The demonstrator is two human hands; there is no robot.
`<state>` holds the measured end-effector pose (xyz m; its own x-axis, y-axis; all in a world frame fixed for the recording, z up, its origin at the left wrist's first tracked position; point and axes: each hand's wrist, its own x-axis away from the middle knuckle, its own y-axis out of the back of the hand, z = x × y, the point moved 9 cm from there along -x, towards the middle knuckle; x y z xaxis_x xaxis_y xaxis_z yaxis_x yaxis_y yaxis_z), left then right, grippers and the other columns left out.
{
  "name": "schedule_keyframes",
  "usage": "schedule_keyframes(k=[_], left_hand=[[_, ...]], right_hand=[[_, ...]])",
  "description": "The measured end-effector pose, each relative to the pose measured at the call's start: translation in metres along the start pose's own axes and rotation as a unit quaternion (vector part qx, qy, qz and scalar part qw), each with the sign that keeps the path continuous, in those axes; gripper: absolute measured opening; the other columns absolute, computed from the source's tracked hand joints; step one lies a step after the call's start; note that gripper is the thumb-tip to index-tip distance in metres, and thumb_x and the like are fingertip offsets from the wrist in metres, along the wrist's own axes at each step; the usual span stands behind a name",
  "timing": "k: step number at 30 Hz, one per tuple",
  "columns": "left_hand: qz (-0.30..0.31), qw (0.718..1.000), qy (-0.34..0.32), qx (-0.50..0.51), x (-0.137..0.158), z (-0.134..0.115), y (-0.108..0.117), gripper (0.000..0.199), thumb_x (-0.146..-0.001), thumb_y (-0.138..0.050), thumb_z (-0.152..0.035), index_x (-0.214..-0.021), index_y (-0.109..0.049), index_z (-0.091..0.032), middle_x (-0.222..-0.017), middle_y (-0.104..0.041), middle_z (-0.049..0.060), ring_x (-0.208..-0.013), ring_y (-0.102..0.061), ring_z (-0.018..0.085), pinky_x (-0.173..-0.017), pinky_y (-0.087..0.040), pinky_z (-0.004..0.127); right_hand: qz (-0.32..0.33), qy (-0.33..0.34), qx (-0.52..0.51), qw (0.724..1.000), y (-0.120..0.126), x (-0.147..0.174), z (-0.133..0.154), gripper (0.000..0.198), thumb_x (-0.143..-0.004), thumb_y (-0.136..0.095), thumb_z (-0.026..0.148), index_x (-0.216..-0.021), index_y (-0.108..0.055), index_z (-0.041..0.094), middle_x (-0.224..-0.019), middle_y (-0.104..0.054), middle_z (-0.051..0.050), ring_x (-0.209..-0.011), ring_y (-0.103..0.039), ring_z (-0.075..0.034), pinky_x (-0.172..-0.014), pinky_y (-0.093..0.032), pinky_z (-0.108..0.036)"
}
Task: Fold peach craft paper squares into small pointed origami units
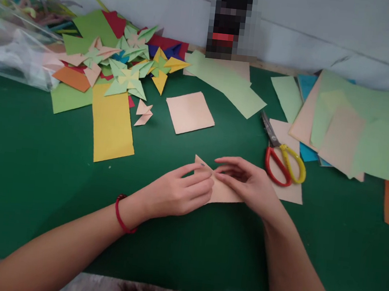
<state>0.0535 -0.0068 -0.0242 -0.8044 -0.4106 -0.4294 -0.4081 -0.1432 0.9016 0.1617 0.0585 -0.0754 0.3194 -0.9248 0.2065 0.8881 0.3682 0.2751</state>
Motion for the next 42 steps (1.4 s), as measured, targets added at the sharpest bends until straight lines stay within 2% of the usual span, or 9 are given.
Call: schedule_keyframes(k=[3,7,10,16,22,30,36,39,42], left_hand=[[-0.006,0.999,0.040,0.007,0.000,0.008,0.001,0.016,-0.088,-0.045,-0.011,-0.092,-0.059,-0.013,-0.096,-0.066,0.008,-0.093,-0.060,0.019,-0.085,-0.047,0.035],[0.026,0.996,0.084,0.003,0.000,0.015,-0.006,0.017,-0.090,-0.042,-0.011,-0.092,-0.058,-0.011,-0.091,-0.066,0.010,-0.085,-0.061,0.020,-0.079,-0.047,0.036],[0.058,0.994,0.089,0.003,0.000,0.015,-0.013,0.019,-0.090,-0.040,-0.010,-0.095,-0.058,-0.010,-0.096,-0.065,0.012,-0.087,-0.061,0.021,-0.080,-0.047,0.037],[0.106,0.986,0.129,-0.014,0.003,0.021,-0.023,0.027,-0.091,-0.036,-0.012,-0.111,-0.055,-0.012,-0.124,-0.055,0.013,-0.106,-0.054,0.024,-0.089,-0.044,0.039],[0.123,0.983,0.135,-0.021,0.005,0.021,-0.029,0.024,-0.090,-0.039,-0.014,-0.106,-0.056,-0.009,-0.112,-0.060,0.012,-0.106,-0.054,0.024,-0.094,-0.041,0.040],[0.142,0.976,0.162,0.021,0.007,0.024,-0.034,0.023,-0.089,-0.041,-0.015,-0.107,-0.054,-0.009,-0.108,-0.059,0.012,-0.103,-0.054,0.024,-0.088,-0.044,0.038],[0.139,0.963,0.212,0.094,0.009,0.033,-0.035,0.014,-0.088,-0.042,-0.015,-0.094,-0.055,-0.011,-0.105,-0.058,0.010,-0.096,-0.053,0.022,-0.082,-0.045,0.037],[0.133,0.954,0.236,0.130,0.011,0.039,-0.036,0.010,-0.088,-0.044,-0.017,-0.087,-0.054,-0.013,-0.105,-0.057,0.008,-0.091,-0.052,0.020,-0.080,-0.044,0.036],[0.120,0.943,0.260,0.167,0.014,0.045,-0.038,0.008,-0.087,-0.047,-0.017,-0.082,-0.053,-0.015,-0.106,-0.056,0.006,-0.090,-0.051,0.019,-0.079,-0.044,0.035]], right_hand=[[-0.028,0.007,0.023,0.999,0.004,0.001,0.003,0.027,-0.079,-0.062,0.034,-0.103,-0.062,0.022,-0.093,-0.069,-0.005,-0.084,-0.065,-0.018,-0.075,-0.051,-0.032],[-0.036,0.006,0.055,0.998,0.005,0.001,0.002,0.026,-0.081,-0.059,0.032,-0.105,-0.061,0.022,-0.099,-0.067,-0.004,-0.078,-0.062,-0.015,-0.070,-0.050,-0.030],[-0.046,0.011,0.075,0.996,0.006,0.000,0.001,0.022,-0.083,-0.056,0.028,-0.103,-0.062,0.023,-0.101,-0.066,-0.003,-0.076,-0.061,-0.014,-0.073,-0.050,-0.030],[-0.070,0.040,0.100,0.992,0.005,-0.003,0.002,0.018,-0.082,-0.056,0.023,-0.099,-0.064,0.024,-0.099,-0.066,-0.002,-0.081,-0.062,-0.014,-0.075,-0.050,-0.029],[-0.078,0.069,0.106,0.989,0.000,-0.005,0.002,0.017,-0.083,-0.054,0.019,-0.096,-0.064,0.024,-0.098,-0.066,-0.001,-0.082,-0.063,-0.014,-0.075,-0.051,-0.028],[-0.073,0.063,0.117,0.988,-0.001,-0.006,0.001,0.018,-0.083,-0.053,0.019,-0.096,-0.064,0.025,-0.096,-0.067,-0.001,-0.082,-0.064,-0.014,-0.075,-0.051,-0.029],[-0.069,0.087,0.143,0.983,-0.004,-0.004,0.004,0.019,-0.084,-0.051,0.017,-0.098,-0.062,0.024,-0.098,-0.065,-0.001,-0.081,-0.063,-0.014,-0.072,-0.051,-0.028],[-0.088,0.125,0.217,0.964,-0.003,-0.001,0.012,0.017,-0.084,-0.052,0.017,-0.097,-0.062,0.023,-0.097,-0.063,-0.003,-0.087,-0.060,-0.016,-0.077,-0.049,-0.031],[-0.132,0.155,0.321,0.925,0.003,0.005,0.023,0.009,-0.083,-0.056,0.021,-0.086,-0.065,0.021,-0.092,-0.061,-0.005,-0.091,-0.056,-0.020,-0.083,-0.044,-0.037]])
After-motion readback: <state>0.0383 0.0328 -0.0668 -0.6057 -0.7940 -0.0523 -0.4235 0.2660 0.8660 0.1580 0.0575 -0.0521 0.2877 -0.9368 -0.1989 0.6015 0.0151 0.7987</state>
